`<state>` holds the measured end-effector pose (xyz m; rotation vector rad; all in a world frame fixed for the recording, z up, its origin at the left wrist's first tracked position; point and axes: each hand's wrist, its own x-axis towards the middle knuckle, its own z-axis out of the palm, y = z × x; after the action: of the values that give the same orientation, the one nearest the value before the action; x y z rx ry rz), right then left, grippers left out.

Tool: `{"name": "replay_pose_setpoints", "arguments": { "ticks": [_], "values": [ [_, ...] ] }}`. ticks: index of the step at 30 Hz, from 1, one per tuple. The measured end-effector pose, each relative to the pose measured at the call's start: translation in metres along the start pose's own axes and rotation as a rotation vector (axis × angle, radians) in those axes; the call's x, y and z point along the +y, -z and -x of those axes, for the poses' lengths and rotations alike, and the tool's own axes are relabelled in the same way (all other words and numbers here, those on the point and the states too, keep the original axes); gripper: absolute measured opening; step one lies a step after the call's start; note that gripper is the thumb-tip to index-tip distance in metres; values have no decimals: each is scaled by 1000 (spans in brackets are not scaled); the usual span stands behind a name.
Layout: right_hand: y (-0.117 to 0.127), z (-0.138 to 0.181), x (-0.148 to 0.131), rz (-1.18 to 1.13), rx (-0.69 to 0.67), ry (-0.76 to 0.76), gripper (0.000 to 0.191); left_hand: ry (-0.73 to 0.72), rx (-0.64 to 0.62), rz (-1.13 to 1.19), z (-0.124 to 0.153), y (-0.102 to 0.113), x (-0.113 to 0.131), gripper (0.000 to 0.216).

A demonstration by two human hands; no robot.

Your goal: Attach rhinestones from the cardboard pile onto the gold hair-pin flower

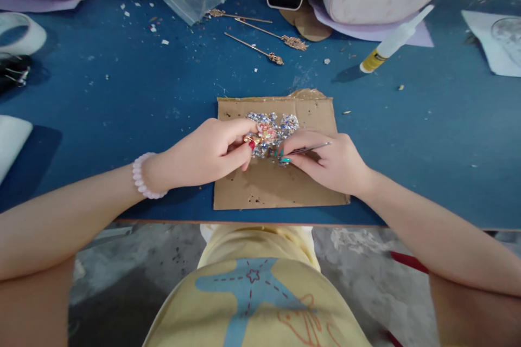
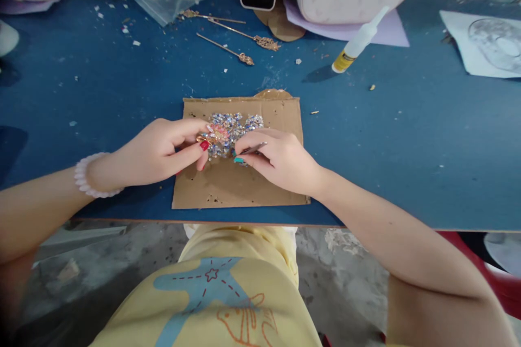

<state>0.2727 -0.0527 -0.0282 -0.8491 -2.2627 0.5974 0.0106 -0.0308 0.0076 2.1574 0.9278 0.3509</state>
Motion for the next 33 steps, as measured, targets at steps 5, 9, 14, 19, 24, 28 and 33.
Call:
{"name": "replay_pose_setpoints", "arguments": {
  "ticks": [5,9,14,19,24,28,33],
  "values": [
    [-1,0,0,-7,3,8,15,-8,-2,8,1,0,0,15],
    [0,0,-2,10,9,4,16,-4,3,9,1,0,0,17],
    [1,0,-3,-3,9,-15,16,7,-7,10,0,1,-1,17],
    [1,1,-2,-32,44,4,14,85,-28,19,1,2,5,20],
    [3,4,-4,-91,118,-63,13,171,-44,31,2,2,11,18],
    [2,3,-7,-133,188,-95,13,149,-80,54,2,0,8,15],
    [-1,1,-9,-93,267,4,13,185,-128,150,3,-1,10,15]
  ]
}}
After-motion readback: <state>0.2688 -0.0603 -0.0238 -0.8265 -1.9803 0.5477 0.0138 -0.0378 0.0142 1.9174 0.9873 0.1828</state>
